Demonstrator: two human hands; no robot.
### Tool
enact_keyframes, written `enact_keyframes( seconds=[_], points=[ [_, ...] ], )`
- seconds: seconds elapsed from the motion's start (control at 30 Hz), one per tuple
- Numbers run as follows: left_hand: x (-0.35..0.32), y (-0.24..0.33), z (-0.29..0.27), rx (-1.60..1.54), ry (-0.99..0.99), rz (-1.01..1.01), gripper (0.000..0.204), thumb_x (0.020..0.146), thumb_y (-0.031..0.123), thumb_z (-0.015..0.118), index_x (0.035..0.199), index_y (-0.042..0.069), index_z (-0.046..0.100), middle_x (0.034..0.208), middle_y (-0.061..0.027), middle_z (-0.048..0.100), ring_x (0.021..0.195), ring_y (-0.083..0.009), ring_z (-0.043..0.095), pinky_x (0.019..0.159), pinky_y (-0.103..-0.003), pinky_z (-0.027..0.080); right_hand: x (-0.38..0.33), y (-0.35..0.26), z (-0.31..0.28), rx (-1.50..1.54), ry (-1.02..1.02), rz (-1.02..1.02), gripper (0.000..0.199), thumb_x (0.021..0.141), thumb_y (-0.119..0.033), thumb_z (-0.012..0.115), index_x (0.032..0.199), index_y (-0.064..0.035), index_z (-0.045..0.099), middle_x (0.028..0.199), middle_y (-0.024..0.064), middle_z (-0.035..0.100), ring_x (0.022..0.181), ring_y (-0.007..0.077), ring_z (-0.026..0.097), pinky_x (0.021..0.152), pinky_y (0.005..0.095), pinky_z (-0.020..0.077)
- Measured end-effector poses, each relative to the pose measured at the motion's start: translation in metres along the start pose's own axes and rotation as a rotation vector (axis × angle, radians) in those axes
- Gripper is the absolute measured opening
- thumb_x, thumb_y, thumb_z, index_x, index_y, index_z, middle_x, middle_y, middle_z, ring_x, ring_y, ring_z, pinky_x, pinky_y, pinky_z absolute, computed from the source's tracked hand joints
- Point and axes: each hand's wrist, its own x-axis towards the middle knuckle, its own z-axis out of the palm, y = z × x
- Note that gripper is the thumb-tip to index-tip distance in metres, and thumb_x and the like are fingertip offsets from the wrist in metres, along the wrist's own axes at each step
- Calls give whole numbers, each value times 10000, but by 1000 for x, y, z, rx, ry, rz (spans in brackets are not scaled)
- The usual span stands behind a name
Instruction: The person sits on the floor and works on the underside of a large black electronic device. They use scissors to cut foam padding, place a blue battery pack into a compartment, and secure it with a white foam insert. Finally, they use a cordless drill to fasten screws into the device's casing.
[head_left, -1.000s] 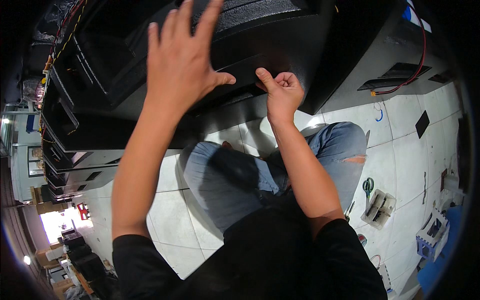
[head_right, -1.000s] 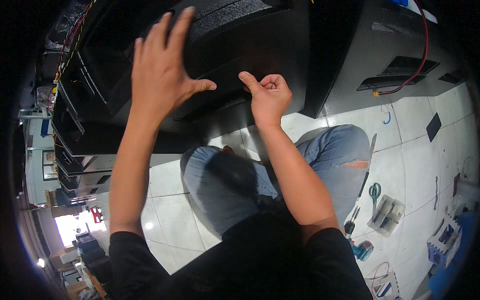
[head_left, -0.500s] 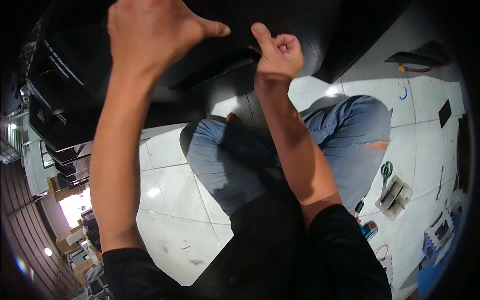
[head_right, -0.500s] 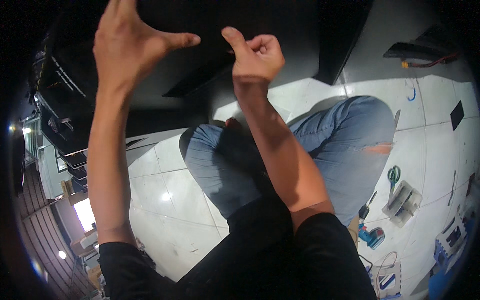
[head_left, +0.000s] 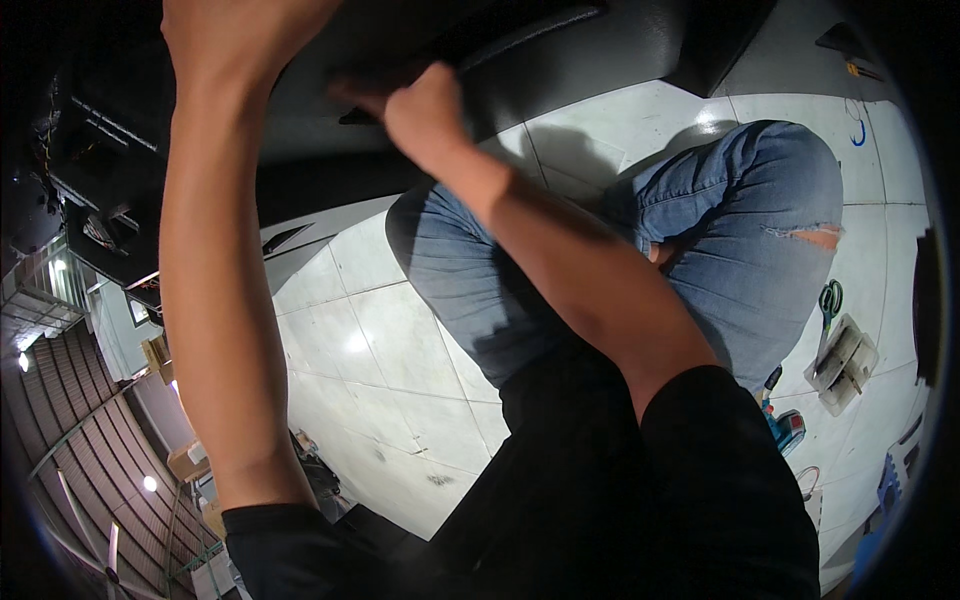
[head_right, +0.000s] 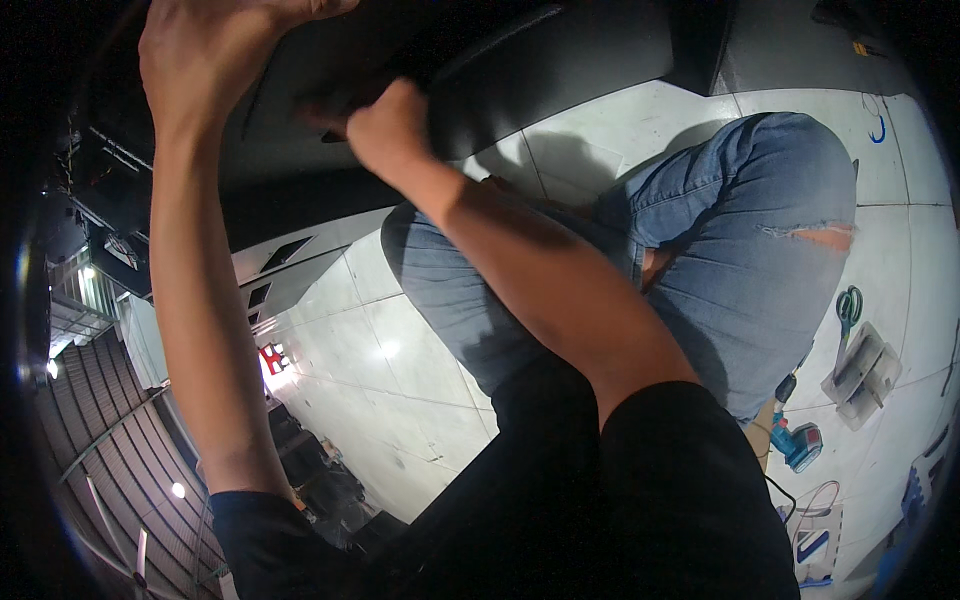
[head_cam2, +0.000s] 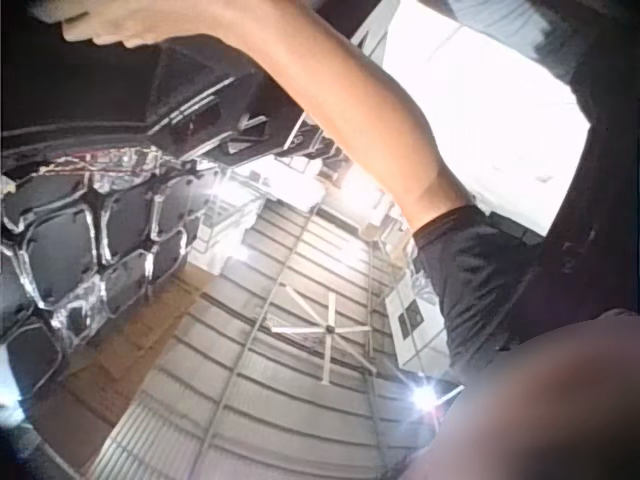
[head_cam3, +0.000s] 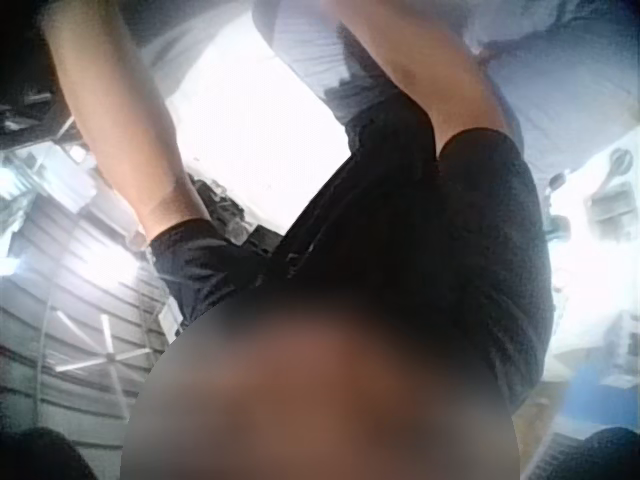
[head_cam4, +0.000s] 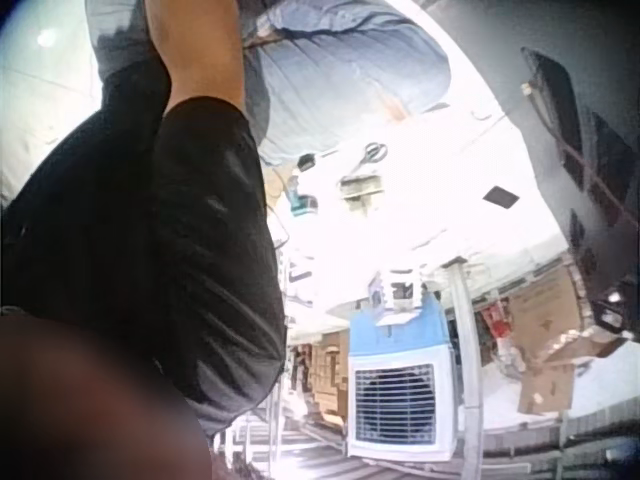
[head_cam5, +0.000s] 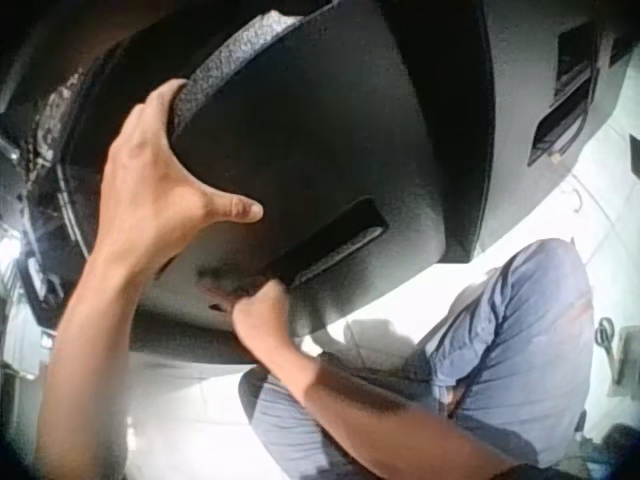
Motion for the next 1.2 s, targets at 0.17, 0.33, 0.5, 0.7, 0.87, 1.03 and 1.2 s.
enact_keyframes(
  seconds=[0.17,0.33,0.5,0.7,0.87,1.03,1.2],
  points=[
    [3,12,-10,-47,-38,-41,1166,437,244,1011,1437,-26,477,1270,-205,615,1236,-381,585,1053,-427,487,11,-24,-29,554,64,-51,247,894,-209,801,977,0,701,789,55,714,597,96,615,507,249,463],
    [4,15,-16,-54,-85,-82,1175,434,259,1011,1443,2,466,1260,-191,605,1221,-384,580,1035,-438,496,-12,9,23,-285,-196,-61,417,814,-411,822,842,-6,723,810,122,727,740,262,680,742,346,546],
    [11,11,-18,-66,-94,-75,1159,433,247,1005,1435,11,474,1277,-196,588,1219,-398,570,1045,-447,484,-25,10,-10,-353,-317,31,429,792,-409,864,828,-5,724,741,110,714,714,198,680,727,337,544],
    [2,-18,7,-149,-148,-35,1079,572,400,963,1500,109,495,1340,-167,639,1207,-318,650,1020,-449,523,-78,-21,-202,-385,-298,117,163,920,-144,681,873,7,717,735,156,712,712,234,714,656,337,541],
    [6,-29,14,-110,-182,-60,1131,586,363,943,1564,150,416,1365,-151,622,1117,-324,697,1022,-465,524,-114,-154,-405,-516,368,-36,164,975,-104,598,1080,-18,690,882,60,709,788,126,663,647,290,528],
    [-15,-50,27,-112,-232,-117,1013,682,398,886,1542,121,429,1316,-153,662,1175,-320,685,1106,-435,447,-206,-201,-627,-1044,1131,-58,286,952,-285,740,943,0,731,668,49,658,569,106,591,539,284,485],
    [-12,-50,34,-98,-213,-84,970,692,397,891,1513,102,467,1296,-155,667,1216,-327,652,1118,-439,429,-321,-171,-720,-1140,1750,13,392,900,-332,680,872,57,719,813,199,734,751,354,697,756,450,536]
  ],
)
